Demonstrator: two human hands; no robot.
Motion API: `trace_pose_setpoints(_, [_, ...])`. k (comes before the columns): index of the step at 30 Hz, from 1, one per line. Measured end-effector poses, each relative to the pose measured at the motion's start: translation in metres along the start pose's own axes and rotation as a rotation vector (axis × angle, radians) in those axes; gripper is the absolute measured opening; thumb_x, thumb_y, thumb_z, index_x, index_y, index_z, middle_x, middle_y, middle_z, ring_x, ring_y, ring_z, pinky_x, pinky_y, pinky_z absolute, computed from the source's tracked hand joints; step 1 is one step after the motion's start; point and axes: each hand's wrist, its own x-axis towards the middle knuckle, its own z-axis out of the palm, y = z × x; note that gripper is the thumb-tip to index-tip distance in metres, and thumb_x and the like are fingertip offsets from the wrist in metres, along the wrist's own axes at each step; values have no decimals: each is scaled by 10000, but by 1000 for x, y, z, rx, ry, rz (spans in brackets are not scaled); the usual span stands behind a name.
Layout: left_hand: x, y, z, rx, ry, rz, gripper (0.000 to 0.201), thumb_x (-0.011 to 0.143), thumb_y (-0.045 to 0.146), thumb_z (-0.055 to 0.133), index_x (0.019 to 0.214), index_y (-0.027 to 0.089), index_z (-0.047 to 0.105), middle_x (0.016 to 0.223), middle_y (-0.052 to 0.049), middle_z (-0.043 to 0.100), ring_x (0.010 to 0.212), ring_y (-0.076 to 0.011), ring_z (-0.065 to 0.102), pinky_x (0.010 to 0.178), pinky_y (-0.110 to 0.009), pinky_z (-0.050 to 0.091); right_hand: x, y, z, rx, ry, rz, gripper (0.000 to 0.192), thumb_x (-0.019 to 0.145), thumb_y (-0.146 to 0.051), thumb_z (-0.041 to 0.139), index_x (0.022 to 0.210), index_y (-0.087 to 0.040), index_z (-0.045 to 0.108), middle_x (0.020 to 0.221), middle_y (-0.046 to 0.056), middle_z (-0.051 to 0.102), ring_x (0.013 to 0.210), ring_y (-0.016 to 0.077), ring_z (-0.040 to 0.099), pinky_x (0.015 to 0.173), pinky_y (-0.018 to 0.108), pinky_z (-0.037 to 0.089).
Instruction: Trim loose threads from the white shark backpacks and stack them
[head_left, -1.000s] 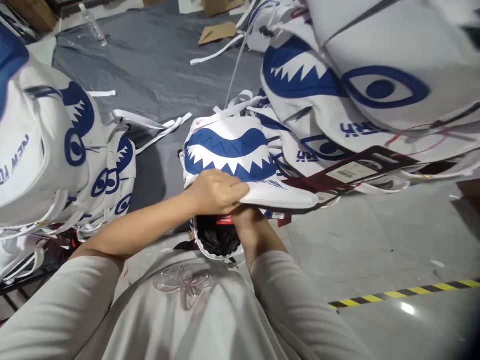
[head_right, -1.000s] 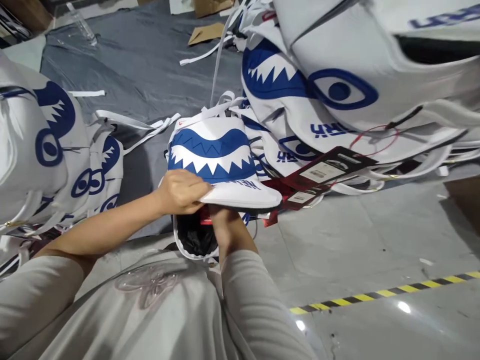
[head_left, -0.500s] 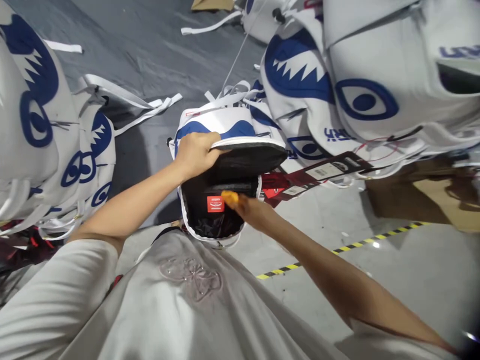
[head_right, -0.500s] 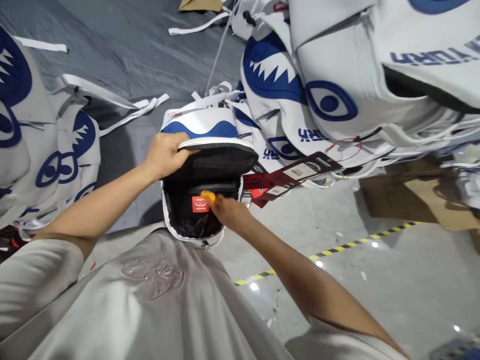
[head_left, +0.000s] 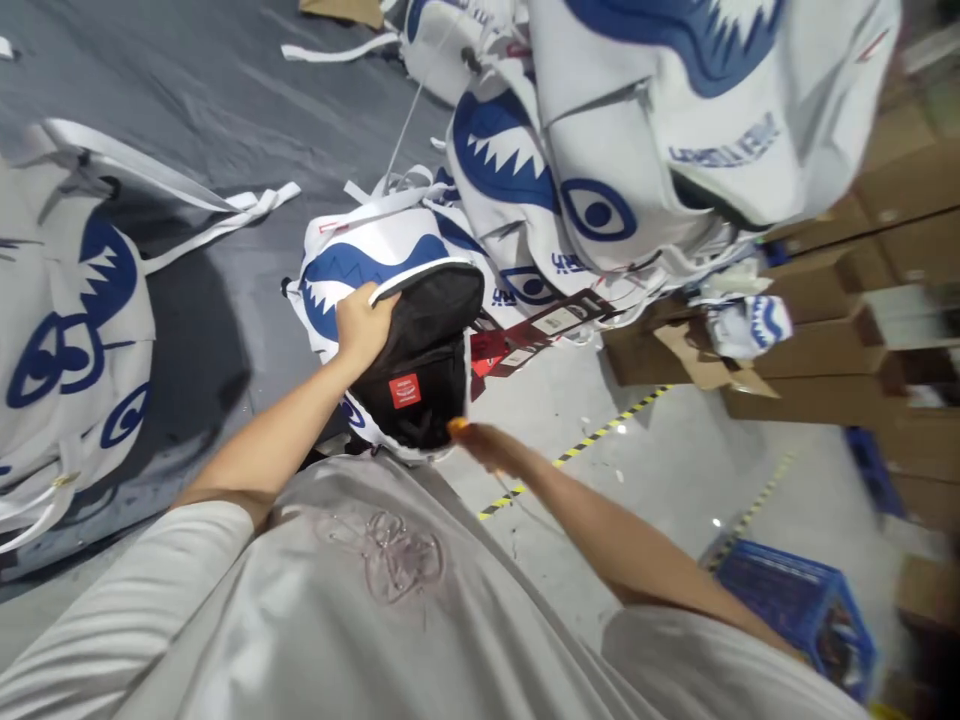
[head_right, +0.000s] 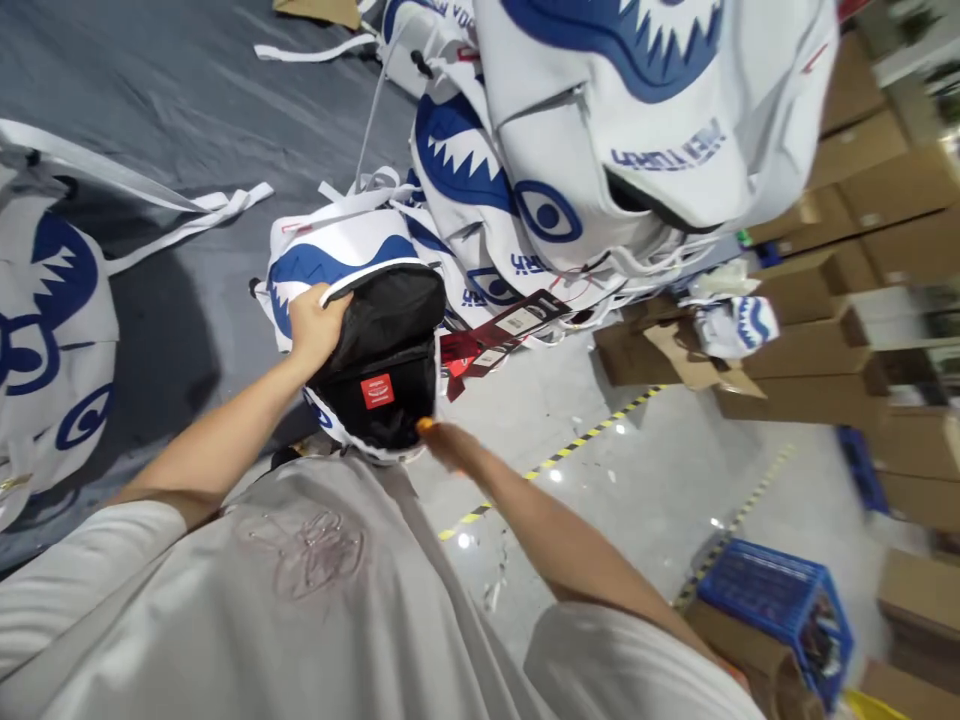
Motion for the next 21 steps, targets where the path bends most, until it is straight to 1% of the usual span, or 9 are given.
trace_pose_setpoints(2, [-1, 0, 5, -8, 11, -12, 319, 827, 286, 648, 577, 195, 472, 570, 31, 514, 584, -138, 446, 586, -266, 273, -9, 4, 22, 104, -138, -55, 332, 1032, -432, 464, 1041, -190, 690, 789, 70, 715, 589, 172, 656, 566, 244, 492])
trace_pose_setpoints(3, [-1, 1, 5, -6, 9, -1, 311, 824, 285, 650, 581, 195, 480, 569, 32, 518, 581, -137, 444, 585, -267, 275, -9, 5, 27, 146, -165, -74, 359, 1037, -460, 445, 1028, -196, 688, 762, 56, 709, 559, 157, 638, 550, 235, 481])
trace_pose_setpoints(5, [-1, 6, 5, 3, -6, 48, 293, 814, 281, 658, 586, 193, 496, 570, 33, 527, 583, -135, 446, 584, -266, 281, 0, 3, 29, 211, -130, -76, 443, 1067, -476, 321, 1107, -183, 652, 834, 86, 718, 603, 165, 651, 570, 246, 484])
trace_pose_setpoints(7, [-2, 12, 2, 10, -38, 103, 285, 804, 282, 664, 585, 192, 505, 567, 35, 526, 587, -133, 452, 580, -261, 292, 18, -6, 28, 222, 38, -49, 478, 1079, -456, 238, 1231, -150, 573, 978, 152, 714, 744, 209, 690, 640, 284, 501])
trace_pose_setpoints(10, [-5, 20, -4, 32, -79, 170, 282, 808, 307, 655, 593, 191, 513, 565, 41, 516, 592, -128, 453, 574, -251, 310, 48, -39, 38, 117, 349, -176, 409, 1056, -424, 372, 1309, -131, 506, 1063, 186, 702, 935, 269, 696, 763, 323, 496])
trace_pose_setpoints(12, [-5, 21, -9, 67, -73, 210, 297, 815, 323, 643, 588, 193, 502, 554, 47, 492, 586, -122, 442, 568, -246, 315, 65, -63, 51, 70, 447, -339, 378, 1036, -400, 445, 1303, -143, 521, 1093, 168, 705, 990, 262, 688, 808, 302, 481])
trace_pose_setpoints(14, [-6, 20, -15, 107, -50, 241, 327, 816, 332, 635, 566, 193, 477, 537, 50, 462, 572, -116, 426, 555, -244, 312, 80, -76, 62, 128, 474, -374, 389, 1052, -382, 401, 1326, -129, 510, 1131, 166, 700, 998, 243, 687, 802, 274, 469])
trace_pose_setpoints(18, [-17, 27, -32, 185, -38, 347, 313, 828, 339, 613, 574, 187, 510, 556, 40, 504, 570, -108, 452, 557, -233, 343, 99, -67, 81, 408, 649, -188, 476, 1075, -392, 294, 1398, -85, 460, 1084, 157, 717, 954, 246, 699, 751, 260, 455])
trace_pose_setpoints(21, [-42, 49, -49, 218, -74, 553, 268, 862, 312, 595, 629, 182, 582, 579, 35, 550, 555, -95, 488, 559, -220, 370, 97, -59, 96, 523, 749, -245, 512, 1059, -418, 329, 1423, -82, 462, 1065, 152, 726, 944, 255, 705, 770, 265, 464])
